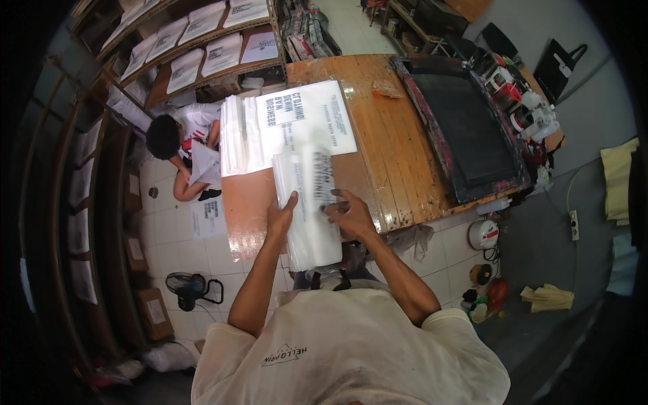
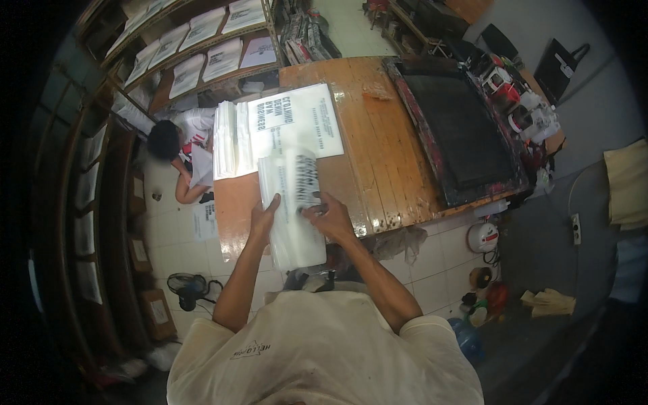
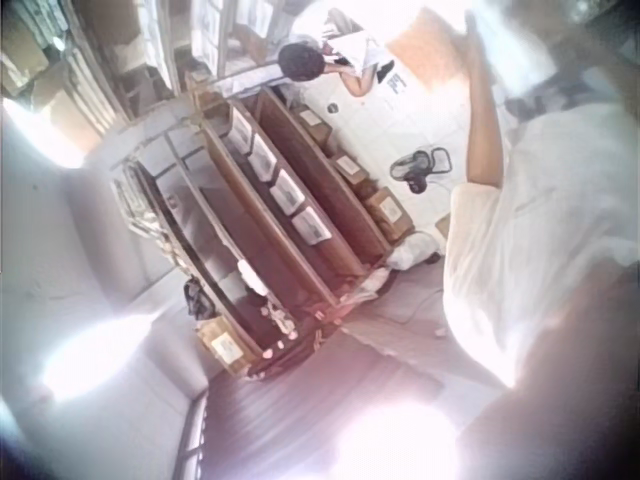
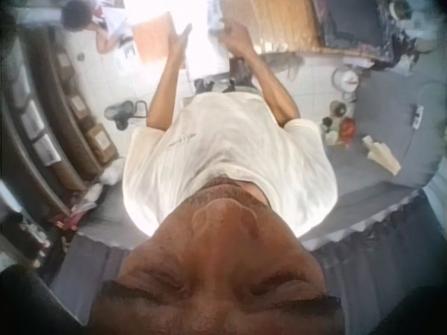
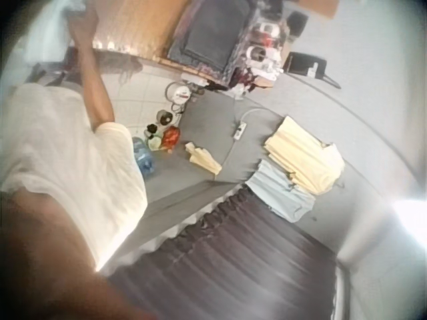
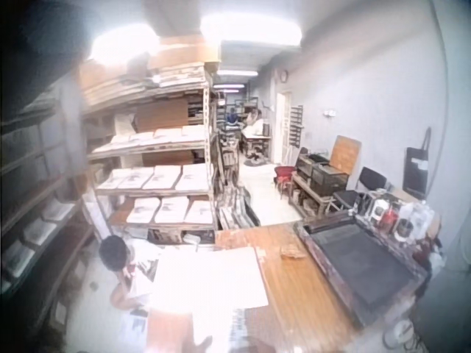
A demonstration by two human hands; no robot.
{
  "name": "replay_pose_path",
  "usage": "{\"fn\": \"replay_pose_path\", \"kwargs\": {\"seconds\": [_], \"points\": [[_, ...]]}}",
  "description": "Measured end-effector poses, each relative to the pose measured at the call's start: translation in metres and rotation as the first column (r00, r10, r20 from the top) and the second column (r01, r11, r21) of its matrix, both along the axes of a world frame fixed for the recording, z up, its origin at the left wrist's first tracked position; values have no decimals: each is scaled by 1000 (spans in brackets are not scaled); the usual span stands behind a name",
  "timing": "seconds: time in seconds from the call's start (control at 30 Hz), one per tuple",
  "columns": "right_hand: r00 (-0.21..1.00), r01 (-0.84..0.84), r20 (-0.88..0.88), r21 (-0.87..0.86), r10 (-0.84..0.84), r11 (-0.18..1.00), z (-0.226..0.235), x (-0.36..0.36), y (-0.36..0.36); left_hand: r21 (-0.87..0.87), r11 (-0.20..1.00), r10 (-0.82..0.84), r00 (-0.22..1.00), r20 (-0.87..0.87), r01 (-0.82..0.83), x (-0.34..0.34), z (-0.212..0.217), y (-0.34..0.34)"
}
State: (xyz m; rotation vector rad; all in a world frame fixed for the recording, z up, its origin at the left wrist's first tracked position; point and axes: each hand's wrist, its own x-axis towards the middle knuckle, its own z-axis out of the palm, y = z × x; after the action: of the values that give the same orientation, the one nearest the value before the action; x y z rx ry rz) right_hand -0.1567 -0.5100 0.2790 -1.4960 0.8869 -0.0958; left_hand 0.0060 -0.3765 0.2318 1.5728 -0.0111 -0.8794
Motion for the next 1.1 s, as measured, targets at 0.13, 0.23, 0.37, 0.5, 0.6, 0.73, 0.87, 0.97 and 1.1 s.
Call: {"fn": "replay_pose_path", "kwargs": {"seconds": [0.13, 0.23, 0.37, 0.5, 0.6, 0.73, 0.87, 0.97, 1.1], "points": [[974, 63, -189, -306, -125, 950, -59, 13, 2, -8, 1000, 18, 999, -46, -19, 5, -3, 7], [994, 10, -102, -150, -25, 989, -26, 28, 18, -41, 999, 43, 968, 248, -34, -24, 12, 5], [960, 70, 279, -130, -32, 989, -4, 15, 14, -210, 978, 123, 832, 541, -8, -47, 69, 5], [939, -102, 277, -343, 204, 934, 50, -2, 3, -340, 918, 116, 682, 722, 204, -48, 52, 7], [863, -365, 163, -453, 478, 814, 86, -6, -16, -257, 887, -49, 631, 774, 384, -45, 43, 6], [820, -251, 168, -754, 547, 607, 173, 6, -23, -362, 906, 57, 787, 614, 217, -56, 35, -7], [872, -378, -339, -924, 353, 48, 172, 43, -3, -365, 905, 68, 771, 633, 220, -50, 35, -13], [904, -246, -157, -952, 397, 183, 195, 53, -2, -497, 835, 107, 816, 568, 237, -39, 25, -7], [871, -349, -258, -924, 418, 157, 173, 67, 1, -104, 952, -117, 658, 744, 287, -28, 45, 6]]}}
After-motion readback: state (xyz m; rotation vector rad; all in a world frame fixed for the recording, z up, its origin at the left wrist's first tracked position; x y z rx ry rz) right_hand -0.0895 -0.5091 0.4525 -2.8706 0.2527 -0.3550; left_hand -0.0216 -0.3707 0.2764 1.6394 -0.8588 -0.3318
